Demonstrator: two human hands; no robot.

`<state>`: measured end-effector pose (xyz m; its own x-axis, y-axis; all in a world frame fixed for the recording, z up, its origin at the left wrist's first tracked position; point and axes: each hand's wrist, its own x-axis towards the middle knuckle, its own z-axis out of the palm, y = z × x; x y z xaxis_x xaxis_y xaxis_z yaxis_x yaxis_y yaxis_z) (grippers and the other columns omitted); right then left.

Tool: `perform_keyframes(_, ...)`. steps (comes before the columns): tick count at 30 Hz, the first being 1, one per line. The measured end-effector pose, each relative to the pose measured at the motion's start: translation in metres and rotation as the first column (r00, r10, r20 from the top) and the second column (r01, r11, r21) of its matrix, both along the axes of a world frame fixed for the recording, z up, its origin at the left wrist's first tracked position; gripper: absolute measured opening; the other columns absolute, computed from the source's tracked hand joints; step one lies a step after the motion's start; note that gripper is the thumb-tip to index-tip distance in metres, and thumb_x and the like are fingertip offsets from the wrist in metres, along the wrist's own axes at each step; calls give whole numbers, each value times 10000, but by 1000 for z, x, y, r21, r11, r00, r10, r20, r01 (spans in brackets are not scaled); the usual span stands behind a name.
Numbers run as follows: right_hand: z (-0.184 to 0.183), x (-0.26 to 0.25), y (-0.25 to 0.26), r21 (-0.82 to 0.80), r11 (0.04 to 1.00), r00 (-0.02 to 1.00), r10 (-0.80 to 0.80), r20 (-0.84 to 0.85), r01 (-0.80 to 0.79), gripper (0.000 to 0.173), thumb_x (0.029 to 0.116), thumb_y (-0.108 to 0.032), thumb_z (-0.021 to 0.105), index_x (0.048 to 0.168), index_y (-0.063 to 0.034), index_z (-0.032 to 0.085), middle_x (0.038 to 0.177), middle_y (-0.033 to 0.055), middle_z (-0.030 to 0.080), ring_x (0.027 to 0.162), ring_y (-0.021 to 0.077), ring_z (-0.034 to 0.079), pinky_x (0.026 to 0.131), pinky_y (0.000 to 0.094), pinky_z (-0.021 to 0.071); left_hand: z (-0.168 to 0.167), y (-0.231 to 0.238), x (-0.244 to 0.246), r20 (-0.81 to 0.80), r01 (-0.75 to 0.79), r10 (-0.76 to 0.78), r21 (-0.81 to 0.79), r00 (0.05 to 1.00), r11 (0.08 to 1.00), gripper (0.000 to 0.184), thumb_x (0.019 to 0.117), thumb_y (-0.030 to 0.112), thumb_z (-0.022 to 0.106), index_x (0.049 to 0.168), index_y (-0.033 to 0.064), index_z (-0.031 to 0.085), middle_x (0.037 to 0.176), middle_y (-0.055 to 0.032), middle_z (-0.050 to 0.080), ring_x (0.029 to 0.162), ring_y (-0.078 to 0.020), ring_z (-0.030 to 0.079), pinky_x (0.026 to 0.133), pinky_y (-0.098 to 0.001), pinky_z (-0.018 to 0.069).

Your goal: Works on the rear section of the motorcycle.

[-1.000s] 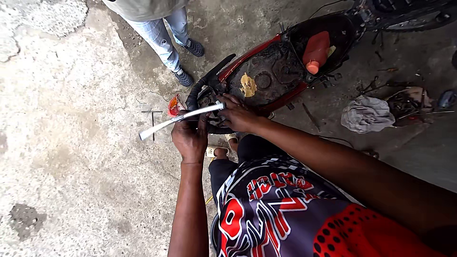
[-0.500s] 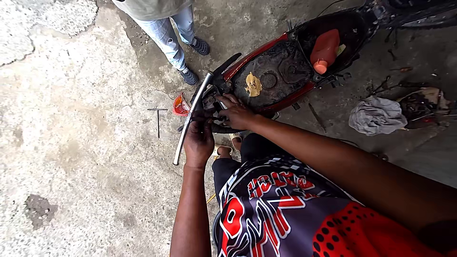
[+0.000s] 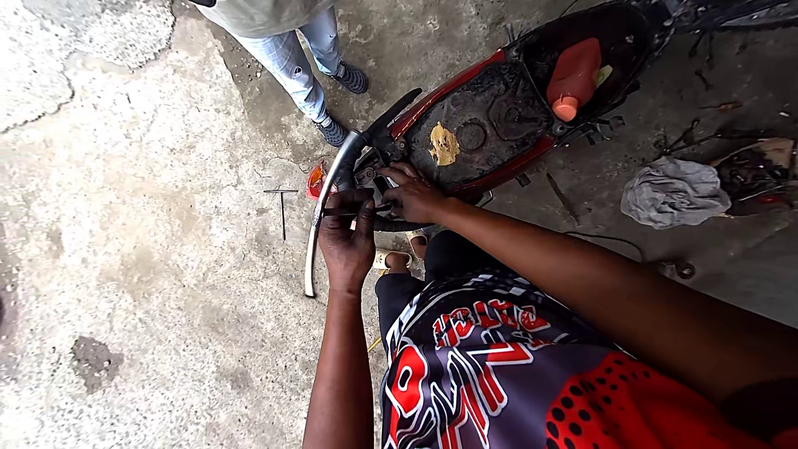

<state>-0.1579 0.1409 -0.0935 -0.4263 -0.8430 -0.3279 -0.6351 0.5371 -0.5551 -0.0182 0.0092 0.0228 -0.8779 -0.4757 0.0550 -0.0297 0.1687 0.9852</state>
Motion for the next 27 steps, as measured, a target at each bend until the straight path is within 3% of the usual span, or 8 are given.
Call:
perform_keyframes(4, -2, -1, 1, -19, 1000, 1000, -9, 28, 10, 209, 903, -323, 738, 1109, -298, 763, 1665, -52, 317, 1563, 306, 172, 1173, 640, 288, 3, -1, 1, -26, 54, -53, 39, 998, 998, 254, 1007, -26, 521, 1250, 29, 569, 1240, -94, 681, 1108, -203, 675, 959, -387, 574)
perform_keyframes(7, -4, -2, 2, -28, 1000, 999, -11, 39, 12, 205, 904, -321, 735, 1106, -309, 761, 1666, -67, 314, 1564, 305, 166, 1172, 644, 285, -2, -5, 4, -8, 57, -58, -96, 998, 994, 243, 1030, -1, 522, 1267, 5, 581, 1250, -103, 699, 1144, -213, 689, 997, -411, 582)
perform_keyframes(12, -6, -2, 2, -40, 999, 999, -12, 31, 13, 205, 895, -319, 738, 1098, -312, 766, 1660, -72, 326, 1557, 311, 178, 1161, 638, 294, -7, 0, -1, -15, -151, 151, -220, 988, 964, 245, 899, 84, 799, 1101, 60, 662, 943, -18, 747, 815, -126, 735, 768, -330, 646)
perform_keyframes(15, -6, -2, 3, -42, 999, 999, -20, 40, 22, 202, 897, -321, 736, 1096, -312, 764, 1660, -87, 324, 1560, 298, 172, 1165, 630, 286, -6, -1, -6, 121, -142, 200, -376, 972, 916, 284, 918, 297, 797, 1004, 124, 589, 782, 21, 624, 656, -89, 613, 594, -294, 544)
perform_keyframes(17, -5, -2, 3, -45, 999, 998, -22, 50, 25, 202, 897, -319, 740, 1097, -308, 768, 1661, -88, 325, 1563, 296, 167, 1169, 641, 273, -3, -2, -5, 129, -57, 98, -288, 987, 956, 224, 987, 253, 713, 1120, 105, 610, 955, -13, 666, 827, -121, 675, 721, -322, 611)
perform_keyframes(20, -5, -3, 3, -53, 998, 998, -26, 60, 30, 207, 901, -326, 736, 1104, -301, 767, 1656, -91, 332, 1560, 299, 169, 1163, 645, 272, -1, -3, -3, 54, 9, -6, -70, 999, 997, 233, 1016, 98, 634, 1244, 58, 608, 1164, -60, 700, 1026, -176, 699, 907, -373, 607)
perform_keyframes(24, -6, -3, 3, -56, 998, 997, -25, 67, 29, 194, 904, -335, 734, 1094, -316, 767, 1653, -97, 336, 1560, 301, 166, 1165, 639, 267, 0, 1, -6, 42, 31, -29, -35, 999, 999, 161, 1014, 55, 610, 1170, 57, 571, 1111, -59, 694, 964, -158, 690, 849, -344, 597)
perform_keyframes(27, -6, -3, 3, -57, 998, 998, -25, 63, 29, 188, 901, -352, 740, 1083, -312, 761, 1652, -104, 333, 1559, 298, 169, 1165, 639, 273, 1, -1, -6, 41, 38, -37, -26, 999, 999, 154, 1042, 64, 557, 1194, 43, 544, 1104, -94, 711, 997, -220, 718, 890, -424, 613)
